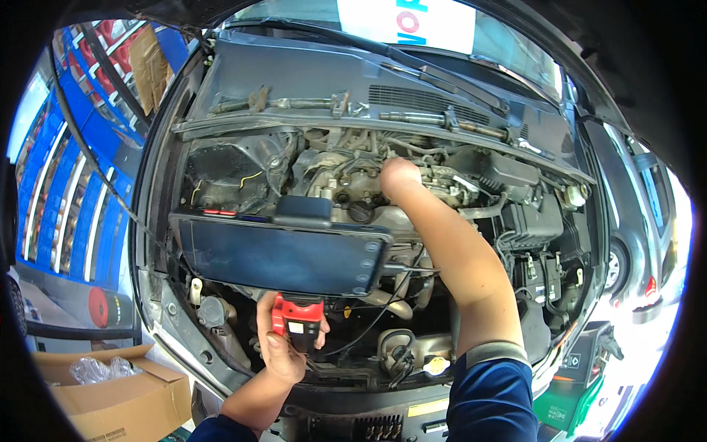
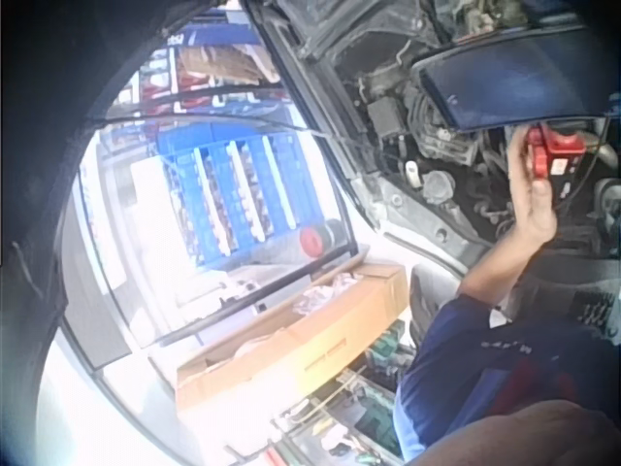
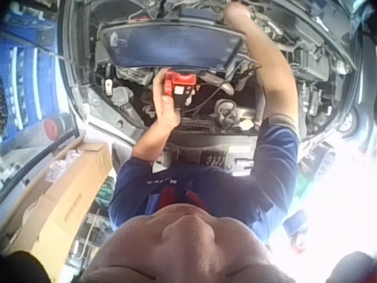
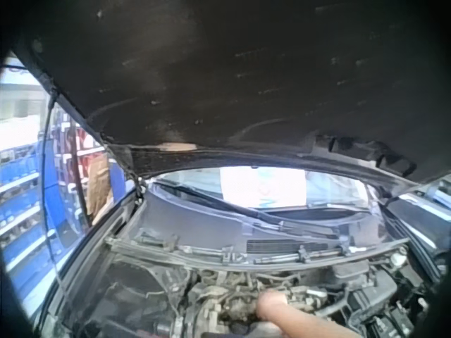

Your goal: The person uses a handheld diagnostic scanner with a smartphone to inspect the engine bay of a car with the hood open. They hold the device over various engine components, navigate the screen, and then place the device on the front of the car.

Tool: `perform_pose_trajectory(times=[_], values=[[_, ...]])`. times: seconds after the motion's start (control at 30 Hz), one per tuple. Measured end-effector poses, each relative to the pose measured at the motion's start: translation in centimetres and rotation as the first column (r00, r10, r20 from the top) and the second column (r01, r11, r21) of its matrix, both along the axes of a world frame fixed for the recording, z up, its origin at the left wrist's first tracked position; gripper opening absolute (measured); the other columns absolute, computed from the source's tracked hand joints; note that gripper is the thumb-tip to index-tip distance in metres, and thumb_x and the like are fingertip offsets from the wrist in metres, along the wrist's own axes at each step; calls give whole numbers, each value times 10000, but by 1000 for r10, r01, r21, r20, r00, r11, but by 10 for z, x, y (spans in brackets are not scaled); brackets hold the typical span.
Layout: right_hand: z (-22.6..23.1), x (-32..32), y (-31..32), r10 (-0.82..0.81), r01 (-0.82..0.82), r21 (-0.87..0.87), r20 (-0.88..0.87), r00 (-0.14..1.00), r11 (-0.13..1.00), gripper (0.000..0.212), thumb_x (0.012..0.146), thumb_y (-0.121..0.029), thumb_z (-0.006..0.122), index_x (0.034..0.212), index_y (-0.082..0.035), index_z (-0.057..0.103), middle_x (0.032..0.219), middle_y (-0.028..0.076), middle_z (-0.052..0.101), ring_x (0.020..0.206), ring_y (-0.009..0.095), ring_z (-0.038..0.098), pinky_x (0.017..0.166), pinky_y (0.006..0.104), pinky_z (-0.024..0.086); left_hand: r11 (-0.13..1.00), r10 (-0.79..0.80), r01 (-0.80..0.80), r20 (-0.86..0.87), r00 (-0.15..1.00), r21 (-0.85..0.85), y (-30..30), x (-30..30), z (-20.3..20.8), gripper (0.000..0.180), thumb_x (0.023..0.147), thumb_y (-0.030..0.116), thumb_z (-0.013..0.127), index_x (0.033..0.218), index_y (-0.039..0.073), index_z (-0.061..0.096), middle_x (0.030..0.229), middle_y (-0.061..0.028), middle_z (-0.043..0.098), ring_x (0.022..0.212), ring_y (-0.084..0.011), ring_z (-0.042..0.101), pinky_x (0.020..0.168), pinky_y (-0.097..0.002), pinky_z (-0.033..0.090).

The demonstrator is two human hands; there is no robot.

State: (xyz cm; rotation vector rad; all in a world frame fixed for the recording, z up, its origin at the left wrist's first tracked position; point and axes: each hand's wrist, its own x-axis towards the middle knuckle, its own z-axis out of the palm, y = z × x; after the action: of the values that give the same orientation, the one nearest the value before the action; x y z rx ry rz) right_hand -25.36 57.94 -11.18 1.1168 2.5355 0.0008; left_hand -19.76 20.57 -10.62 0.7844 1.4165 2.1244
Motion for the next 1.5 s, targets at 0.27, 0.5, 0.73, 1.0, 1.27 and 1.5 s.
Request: perform_pose_trajectory(times=[0.27, 0.5, 0.73, 1.0, 1.27, 1.5], values=[[116, 50, -12, 38, -22, 110, -149, 988, 994, 200, 871, -93, 614, 1001, -13, 743, 1059, 207, 738, 1011, 327, 724, 870, 405, 590, 998, -42, 35, 139, 989, 55, 6, 5, 20, 802, 973, 734, 365, 1547, 208, 173, 871, -231, 630, 580, -225, 572, 517, -304, 480], [167, 123, -8, -75, 109, 135, -234, 969, 985, 204, 862, -70, 611, 1004, 4, 737, 1039, 222, 736, 1005, 343, 722, 879, 420, 589, 984, -13, -30, 236, 972, 177, 11, 13, 22, 838, 989, 691, 393, 1522, 78, 188, 821, -218, 622, 549, -207, 562, 487, -290, 470], [140, 154, 27, -132, 169, 110, -283, 950, 979, 210, 866, -129, 630, 994, -18, 754, 1036, 215, 736, 996, 353, 716, 898, 434, 581, 992, -35, 7, 221, 975, 129, 31, 25, 37, 832, 979, 708, 396, 1525, 116, 188, 836, -221, 625, 548, -212, 565, 491, -288, 466], [119, 138, 38, -134, 159, 66, -280, 951, 985, 193, 865, -95, 640, 1000, -2, 741, 1057, 223, 733, 1023, 344, 718, 900, 422, 583, 995, -29, 12, 171, 985, 101, 65, 34, 34, 754, 986, 713, 361, 1502, 169, 284, 834, -180, 622, 524, -191, 560, 445, -274, 451], [126, 130, 32, -125, 139, 50, -224, 967, 989, 191, 846, -68, 641, 991, 19, 731, 1046, 240, 727, 1012, 363, 714, 894, 435, 583, 996, -9, -13, 259, 966, 84, 72, 16, 7, 816, 982, 677, 446, 1479, 50, 286, 846, -211, 638, 529, -189, 557, 464, -278, 452], [103, 121, 43, -110, 132, 81, -231, 967, 988, 165, 833, -77, 655, 940, 7, 748, 1006, 231, 735, 968, 367, 722, 870, 436, 589, 997, 48, -63, 243, 969, 53, 76, 6, -3, 752, 996, 689, 371, 1476, 110, 337, 805, -161, 621, 505, -173, 523, 420, -267, 420]])
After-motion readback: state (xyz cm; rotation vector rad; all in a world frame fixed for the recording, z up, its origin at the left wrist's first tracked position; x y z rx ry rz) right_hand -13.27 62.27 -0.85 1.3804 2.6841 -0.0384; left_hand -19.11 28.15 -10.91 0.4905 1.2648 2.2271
